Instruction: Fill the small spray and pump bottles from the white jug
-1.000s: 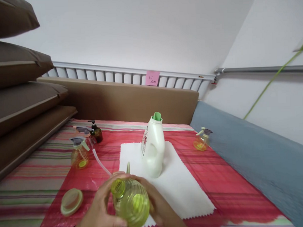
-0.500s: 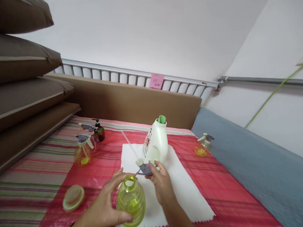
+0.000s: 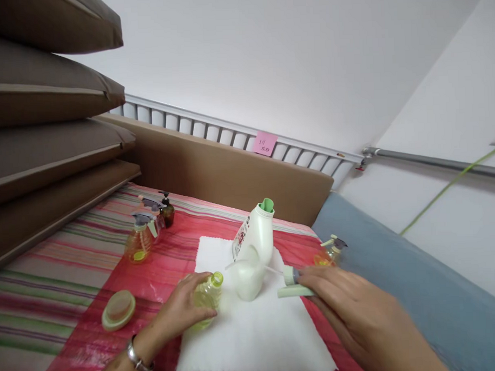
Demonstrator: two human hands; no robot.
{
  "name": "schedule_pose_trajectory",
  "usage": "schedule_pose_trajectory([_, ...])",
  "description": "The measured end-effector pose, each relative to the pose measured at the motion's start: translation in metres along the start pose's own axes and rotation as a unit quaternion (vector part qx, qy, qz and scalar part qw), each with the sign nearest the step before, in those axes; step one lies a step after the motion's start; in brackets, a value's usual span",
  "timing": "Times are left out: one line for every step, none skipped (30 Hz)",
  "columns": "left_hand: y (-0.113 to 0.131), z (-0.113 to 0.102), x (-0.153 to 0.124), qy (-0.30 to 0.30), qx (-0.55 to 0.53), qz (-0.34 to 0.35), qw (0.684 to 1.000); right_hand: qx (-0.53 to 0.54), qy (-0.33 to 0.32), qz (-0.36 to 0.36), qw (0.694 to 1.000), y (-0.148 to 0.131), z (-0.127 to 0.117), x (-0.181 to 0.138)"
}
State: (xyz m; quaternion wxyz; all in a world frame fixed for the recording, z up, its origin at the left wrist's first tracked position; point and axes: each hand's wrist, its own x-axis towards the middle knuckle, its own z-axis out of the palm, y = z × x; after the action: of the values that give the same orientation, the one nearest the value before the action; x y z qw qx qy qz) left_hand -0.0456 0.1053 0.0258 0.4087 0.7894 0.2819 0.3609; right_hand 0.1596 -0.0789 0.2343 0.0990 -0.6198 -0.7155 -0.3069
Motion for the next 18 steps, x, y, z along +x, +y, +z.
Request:
schedule_pose_trajectory([0.000, 0.002, -0.001, -0.001, 0.003, 0.005, 1.000, -0.006, -0.007, -0.046, 0.999, -0.001, 0.000, 0.002])
schedule_pose_trajectory([-0.001, 0.003, -0.001, -0.002, 0.006, 0.010, 1.000, -0.009, -0.011, -0.085, 0.996, -0.002, 0.001, 0.003])
schedule_pose_trajectory([-0.001, 0.004, -0.002, -0.004, 0.008, 0.015, 1.000, -0.012, -0.012, -0.113, 0.993, -0.003, 0.001, 0.005])
schedule_pose_trajectory([-0.001, 0.005, -0.002, -0.005, 0.011, 0.019, 1.000, -0.014, -0.011, -0.128, 0.992, -0.005, 0.000, 0.007])
schedule_pose_trajectory([-0.001, 0.006, -0.002, -0.005, 0.013, 0.022, 1.000, -0.014, -0.007, -0.142, 0.990, -0.007, -0.001, 0.009])
schedule_pose_trajectory([-0.001, 0.006, -0.002, -0.005, 0.015, 0.023, 1.000, -0.013, -0.004, -0.153, 0.988, -0.010, -0.003, 0.011])
schedule_pose_trajectory([-0.001, 0.006, -0.002, -0.005, 0.017, 0.024, 1.000, -0.014, 0.001, -0.162, 0.987, -0.011, -0.005, 0.014])
schedule_pose_trajectory([-0.001, 0.005, -0.002, -0.005, 0.020, 0.024, 1.000, -0.016, 0.006, -0.170, 0.985, -0.013, -0.008, 0.017])
schedule_pose_trajectory([-0.001, 0.005, -0.001, -0.005, 0.022, 0.026, 0.999, -0.020, 0.009, -0.177, 0.984, -0.013, -0.011, 0.019])
schedule_pose_trajectory([-0.001, 0.005, 0.000, -0.005, 0.024, 0.027, 0.999, -0.026, 0.009, -0.181, 0.983, -0.014, -0.014, 0.022])
schedule_pose_trajectory([-0.002, 0.005, 0.000, -0.006, 0.026, 0.029, 0.999, -0.033, 0.008, -0.185, 0.982, -0.014, -0.017, 0.025])
schedule_pose_trajectory([-0.002, 0.005, 0.001, -0.006, 0.028, 0.030, 0.999, -0.038, 0.007, -0.189, 0.981, -0.014, -0.020, 0.027])
schedule_pose_trajectory([-0.002, 0.006, 0.001, -0.007, 0.029, 0.030, 0.999, -0.039, 0.006, -0.195, 0.980, -0.015, -0.021, 0.029])
schedule_pose_trajectory([-0.003, 0.006, 0.002, -0.008, 0.031, 0.029, 0.999, -0.038, 0.006, -0.199, 0.979, -0.016, -0.023, 0.031])
schedule_pose_trajectory([-0.003, 0.006, 0.002, -0.010, 0.033, 0.027, 0.999, -0.032, 0.003, -0.201, 0.979, -0.017, -0.023, 0.032])
schedule_pose_trajectory([-0.002, 0.007, 0.002, -0.011, 0.033, 0.025, 0.999, -0.024, -0.001, -0.202, 0.979, -0.019, -0.022, 0.033])
schedule_pose_trajectory([-0.002, 0.007, 0.001, -0.012, 0.034, 0.024, 0.999, -0.015, -0.008, -0.198, 0.980, -0.021, -0.020, 0.033])
schedule_pose_trajectory([-0.001, 0.007, 0.001, -0.012, 0.032, 0.025, 0.999, -0.007, -0.021, -0.191, 0.981, -0.024, -0.017, 0.034])
